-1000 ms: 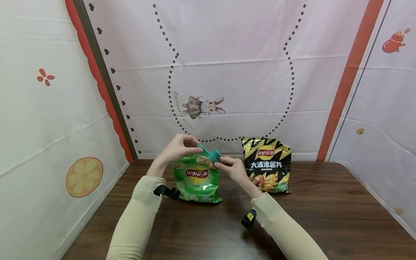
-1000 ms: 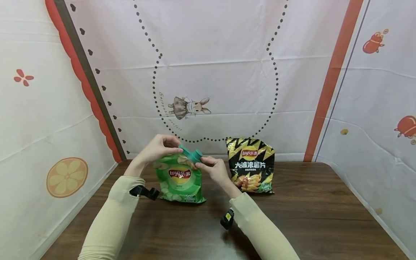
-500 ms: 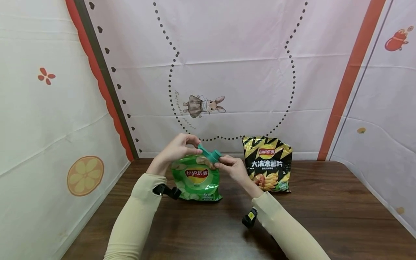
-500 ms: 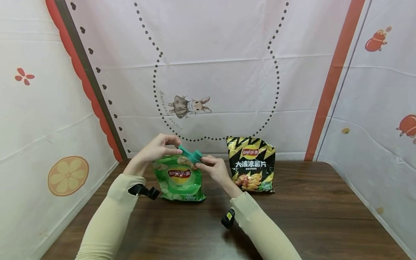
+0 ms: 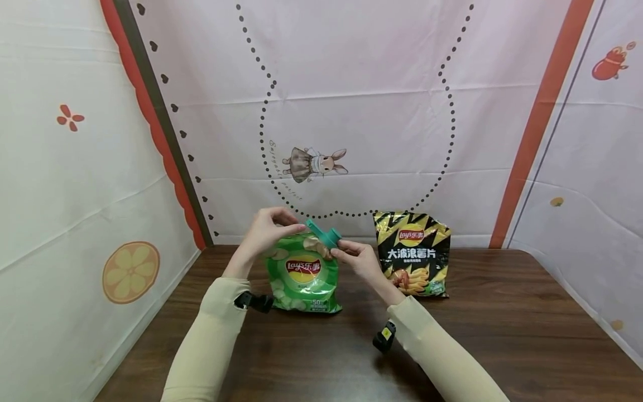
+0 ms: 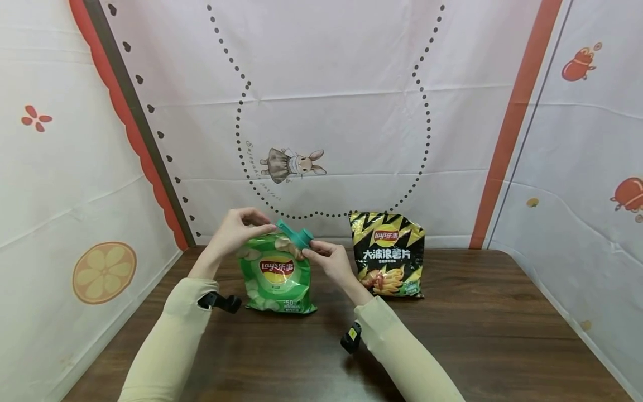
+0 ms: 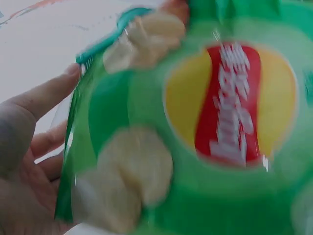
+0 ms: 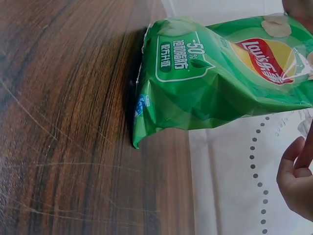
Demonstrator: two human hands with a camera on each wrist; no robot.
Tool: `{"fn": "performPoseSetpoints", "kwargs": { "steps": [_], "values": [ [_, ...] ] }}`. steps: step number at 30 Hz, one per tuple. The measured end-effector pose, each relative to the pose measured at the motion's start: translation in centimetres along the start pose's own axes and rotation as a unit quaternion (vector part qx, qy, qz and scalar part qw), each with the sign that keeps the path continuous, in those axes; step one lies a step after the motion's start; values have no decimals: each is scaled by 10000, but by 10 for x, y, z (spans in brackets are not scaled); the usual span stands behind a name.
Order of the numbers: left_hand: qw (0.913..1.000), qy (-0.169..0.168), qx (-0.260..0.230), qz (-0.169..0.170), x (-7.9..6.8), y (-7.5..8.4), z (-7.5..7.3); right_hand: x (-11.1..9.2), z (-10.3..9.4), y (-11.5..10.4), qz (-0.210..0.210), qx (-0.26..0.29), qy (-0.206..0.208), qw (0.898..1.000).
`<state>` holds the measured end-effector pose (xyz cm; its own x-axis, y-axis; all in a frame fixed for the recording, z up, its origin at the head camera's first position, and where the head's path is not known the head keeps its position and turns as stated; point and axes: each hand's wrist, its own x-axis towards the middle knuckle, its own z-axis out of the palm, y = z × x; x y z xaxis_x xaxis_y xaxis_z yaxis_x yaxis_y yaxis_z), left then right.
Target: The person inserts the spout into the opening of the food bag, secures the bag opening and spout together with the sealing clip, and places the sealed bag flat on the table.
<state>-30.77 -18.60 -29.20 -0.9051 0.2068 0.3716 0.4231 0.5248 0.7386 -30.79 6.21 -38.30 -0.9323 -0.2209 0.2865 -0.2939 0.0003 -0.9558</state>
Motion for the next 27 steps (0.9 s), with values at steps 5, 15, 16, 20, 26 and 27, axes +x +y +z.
{"fn": "performPoseSetpoints", "kwargs": {
  "steps": [5, 15, 16, 20, 26, 27],
  "values": [
    [9988, 304, 181, -351, -11, -24, -18, -1, 0, 0, 91, 10, 36, 10000],
    [9919, -789, -294, -949, -28, -93, -20, 1, 1, 6, 620, 296, -386, 9969],
    [9912, -843, -290, -980, -29, -97, -18, 1, 1, 8, 691, 342, -434, 9961],
    [9870, -995, -511, -1157, -30, -108, -8, 1, 4, 13, 899, 383, -543, 9937],
    [9743, -1106, -1090, -1632, -33, -119, 2, 0, 9, 21, 1214, 249, -556, 9907],
    [9724, -1114, -1114, -1721, -34, -121, 3, -1, 10, 22, 1286, 239, -579, 9897]
  ]
}}
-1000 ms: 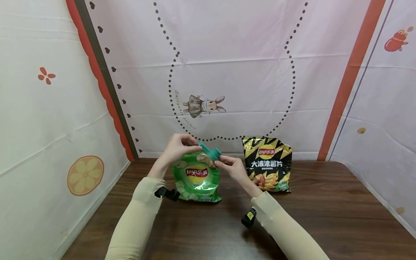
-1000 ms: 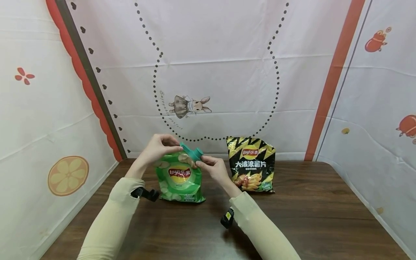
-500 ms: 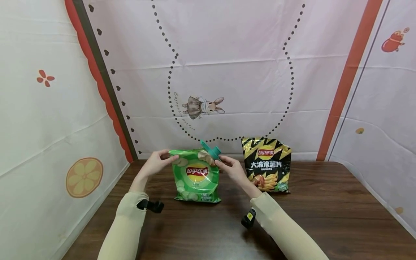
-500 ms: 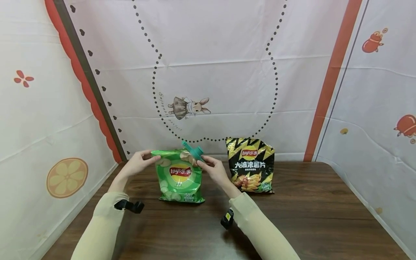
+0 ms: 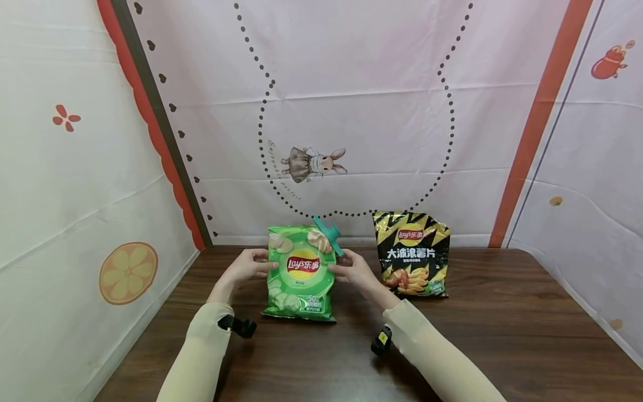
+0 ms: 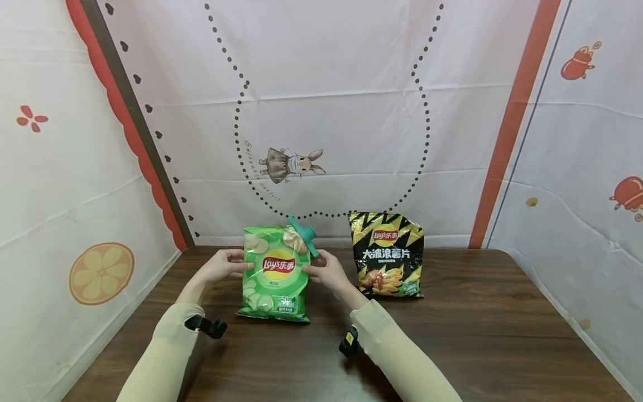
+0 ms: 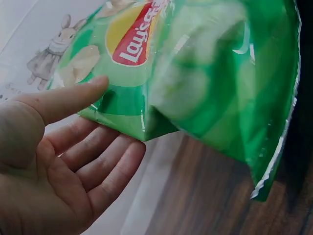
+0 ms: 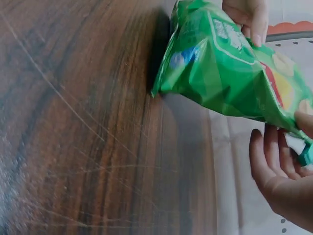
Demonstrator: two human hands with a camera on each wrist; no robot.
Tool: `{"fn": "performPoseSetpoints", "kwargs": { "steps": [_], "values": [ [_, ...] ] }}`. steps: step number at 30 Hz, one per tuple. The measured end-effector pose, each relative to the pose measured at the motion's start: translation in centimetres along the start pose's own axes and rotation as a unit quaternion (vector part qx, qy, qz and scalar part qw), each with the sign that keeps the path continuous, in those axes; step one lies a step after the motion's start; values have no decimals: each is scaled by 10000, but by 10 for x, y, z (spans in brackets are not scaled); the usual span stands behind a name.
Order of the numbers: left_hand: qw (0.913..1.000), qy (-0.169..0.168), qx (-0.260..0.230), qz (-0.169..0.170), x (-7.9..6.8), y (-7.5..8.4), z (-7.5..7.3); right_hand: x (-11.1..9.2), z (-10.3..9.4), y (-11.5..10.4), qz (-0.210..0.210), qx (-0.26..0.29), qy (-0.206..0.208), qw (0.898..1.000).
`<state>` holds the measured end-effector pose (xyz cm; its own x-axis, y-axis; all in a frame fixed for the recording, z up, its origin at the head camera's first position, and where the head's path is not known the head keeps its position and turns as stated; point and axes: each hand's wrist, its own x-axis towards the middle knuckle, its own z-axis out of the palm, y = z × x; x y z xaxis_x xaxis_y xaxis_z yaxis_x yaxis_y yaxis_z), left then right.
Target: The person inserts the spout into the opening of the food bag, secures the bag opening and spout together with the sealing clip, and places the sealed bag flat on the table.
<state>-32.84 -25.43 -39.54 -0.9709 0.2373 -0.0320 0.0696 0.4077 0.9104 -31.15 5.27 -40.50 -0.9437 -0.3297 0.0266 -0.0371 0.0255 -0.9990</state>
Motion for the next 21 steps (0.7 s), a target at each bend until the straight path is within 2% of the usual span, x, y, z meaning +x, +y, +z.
{"fn": "performPoseSetpoints", "kwargs": {
  "steps": [4, 9, 21],
  "values": [
    [9994, 19, -88, -333, 0, -5, 1, 1, 2, 5, 364, 40, -52, 9993],
    [9989, -98, -80, -447, -1, -10, 1, 4, 4, 12, 819, 229, -37, 9964],
    [9976, 61, 58, -688, 1, -28, 2, 1, 5, 21, 1175, -74, -160, 9929]
  ]
}}
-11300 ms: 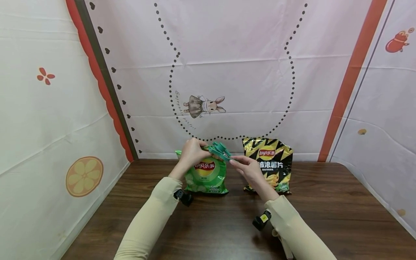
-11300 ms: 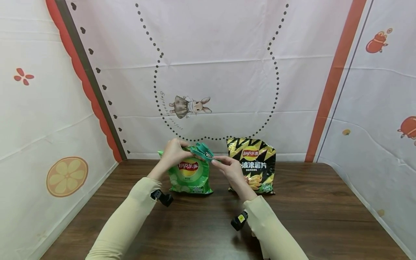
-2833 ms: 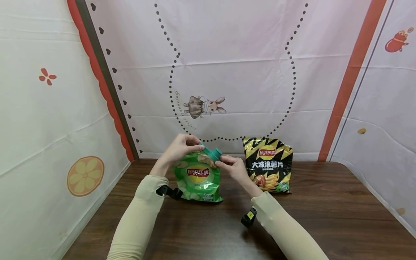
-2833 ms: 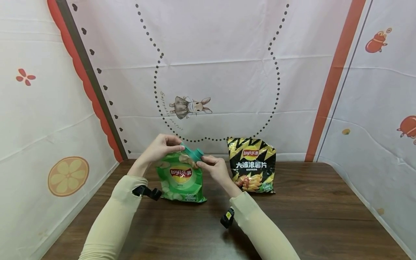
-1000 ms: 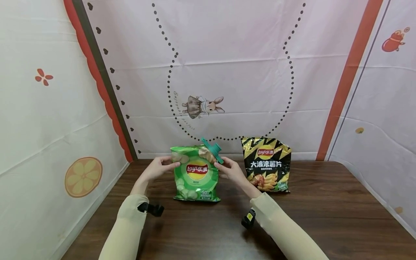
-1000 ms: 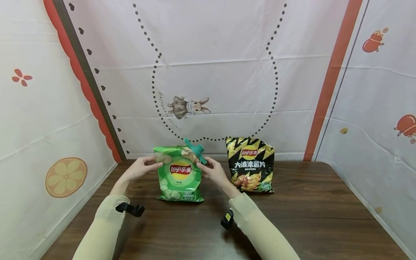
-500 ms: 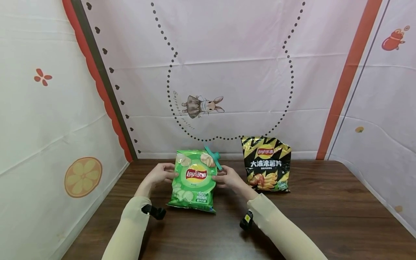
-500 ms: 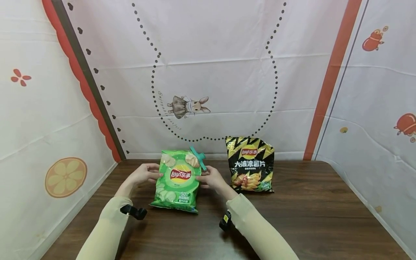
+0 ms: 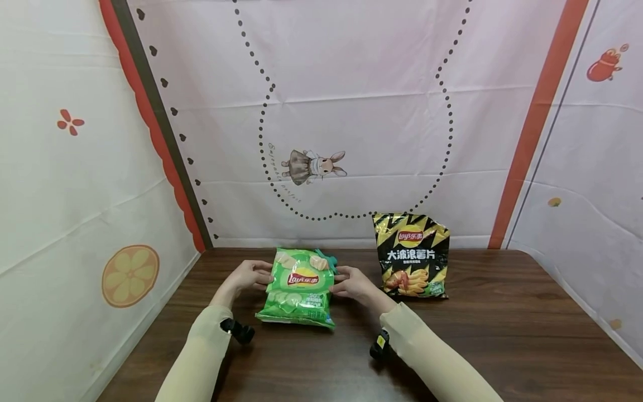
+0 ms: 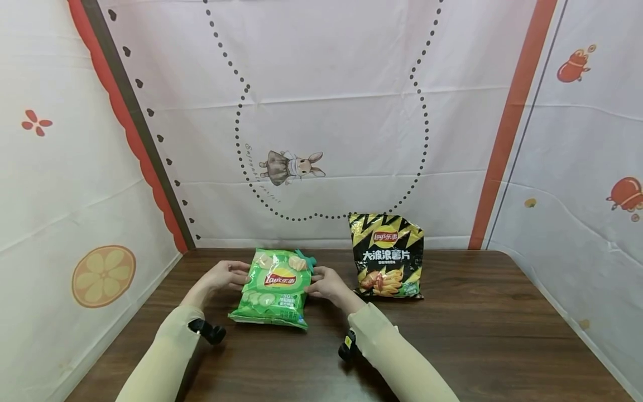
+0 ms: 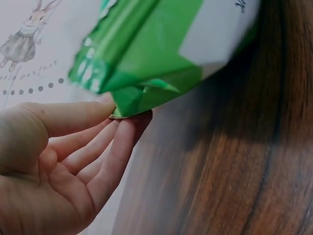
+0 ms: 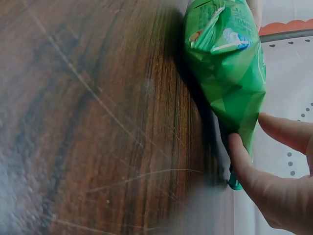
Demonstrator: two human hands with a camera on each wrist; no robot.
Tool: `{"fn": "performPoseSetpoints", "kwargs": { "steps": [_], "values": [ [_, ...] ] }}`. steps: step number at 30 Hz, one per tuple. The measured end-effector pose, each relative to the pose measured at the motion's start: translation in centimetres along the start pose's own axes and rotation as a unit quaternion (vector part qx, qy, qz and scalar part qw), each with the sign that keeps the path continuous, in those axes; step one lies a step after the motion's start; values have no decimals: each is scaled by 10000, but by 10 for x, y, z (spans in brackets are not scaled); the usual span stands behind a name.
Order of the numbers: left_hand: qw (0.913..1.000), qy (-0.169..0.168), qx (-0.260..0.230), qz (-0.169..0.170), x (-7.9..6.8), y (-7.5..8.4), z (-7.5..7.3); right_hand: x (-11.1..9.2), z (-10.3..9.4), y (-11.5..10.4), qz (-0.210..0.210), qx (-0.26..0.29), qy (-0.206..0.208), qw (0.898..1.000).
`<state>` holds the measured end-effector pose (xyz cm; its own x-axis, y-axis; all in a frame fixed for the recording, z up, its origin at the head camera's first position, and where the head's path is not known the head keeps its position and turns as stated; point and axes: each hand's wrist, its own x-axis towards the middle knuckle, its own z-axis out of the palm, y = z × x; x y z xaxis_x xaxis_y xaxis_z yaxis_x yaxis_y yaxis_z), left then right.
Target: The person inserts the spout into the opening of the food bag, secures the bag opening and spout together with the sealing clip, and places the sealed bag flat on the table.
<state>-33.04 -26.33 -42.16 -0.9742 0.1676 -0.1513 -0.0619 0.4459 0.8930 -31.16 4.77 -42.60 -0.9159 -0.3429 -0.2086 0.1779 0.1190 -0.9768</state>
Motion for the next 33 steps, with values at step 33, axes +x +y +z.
{"fn": "performPoseSetpoints", "kwargs": {
  "steps": [33],
  "values": [
    [9804, 1386, 806, 1142, -41, 59, 35, -51, -41, -24, -300, -837, -743, 9933]
  ]
}}
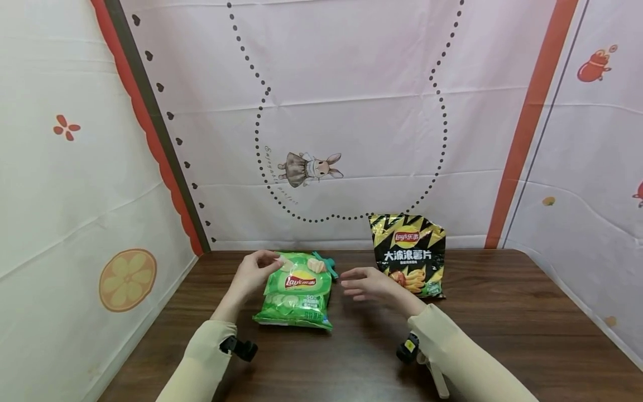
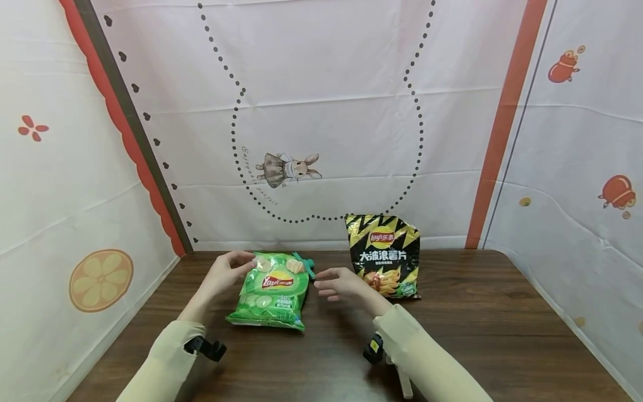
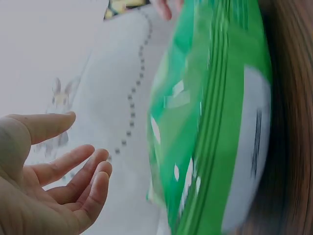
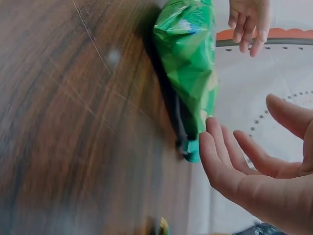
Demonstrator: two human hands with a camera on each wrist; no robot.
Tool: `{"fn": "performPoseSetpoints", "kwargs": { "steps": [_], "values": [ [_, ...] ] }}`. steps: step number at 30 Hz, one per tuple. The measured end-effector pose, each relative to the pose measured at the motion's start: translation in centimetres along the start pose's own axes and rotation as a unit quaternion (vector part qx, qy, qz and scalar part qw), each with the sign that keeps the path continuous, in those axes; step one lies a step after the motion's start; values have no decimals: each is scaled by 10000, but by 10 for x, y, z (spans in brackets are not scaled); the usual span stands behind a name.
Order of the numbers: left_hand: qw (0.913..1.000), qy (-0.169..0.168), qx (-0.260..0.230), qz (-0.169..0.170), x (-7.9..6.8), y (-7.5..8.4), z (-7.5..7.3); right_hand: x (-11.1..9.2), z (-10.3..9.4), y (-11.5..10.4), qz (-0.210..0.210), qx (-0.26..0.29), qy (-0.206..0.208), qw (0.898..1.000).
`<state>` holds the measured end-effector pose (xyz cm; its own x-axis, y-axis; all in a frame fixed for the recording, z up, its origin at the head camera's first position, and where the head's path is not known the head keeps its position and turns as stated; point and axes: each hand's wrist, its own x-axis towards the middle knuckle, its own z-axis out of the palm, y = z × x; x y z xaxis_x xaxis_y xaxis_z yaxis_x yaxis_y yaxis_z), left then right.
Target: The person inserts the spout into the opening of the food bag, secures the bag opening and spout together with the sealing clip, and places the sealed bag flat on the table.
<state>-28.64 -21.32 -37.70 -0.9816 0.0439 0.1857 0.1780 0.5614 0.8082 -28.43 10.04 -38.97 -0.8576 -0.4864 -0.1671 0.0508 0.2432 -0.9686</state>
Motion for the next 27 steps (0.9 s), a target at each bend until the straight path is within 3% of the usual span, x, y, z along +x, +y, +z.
{"fn": "performPoseSetpoints", "kwargs": {
  "steps": [10, 16, 21, 27],
  "values": [
    [9980, -334, -287, 445, -8, 29, 31, -33, -20, -6, -134, -259, -37, 9996],
    [9949, -413, -484, 782, -7, 38, 53, -55, -33, -4, -127, -459, 113, 9988],
    [9915, -690, -648, 891, -7, 45, 71, -71, -49, 5, -190, -506, 58, 9985],
    [9902, -863, -469, 993, -10, 50, 88, -90, -63, 17, -197, -699, 104, 9973]
  ]
}}
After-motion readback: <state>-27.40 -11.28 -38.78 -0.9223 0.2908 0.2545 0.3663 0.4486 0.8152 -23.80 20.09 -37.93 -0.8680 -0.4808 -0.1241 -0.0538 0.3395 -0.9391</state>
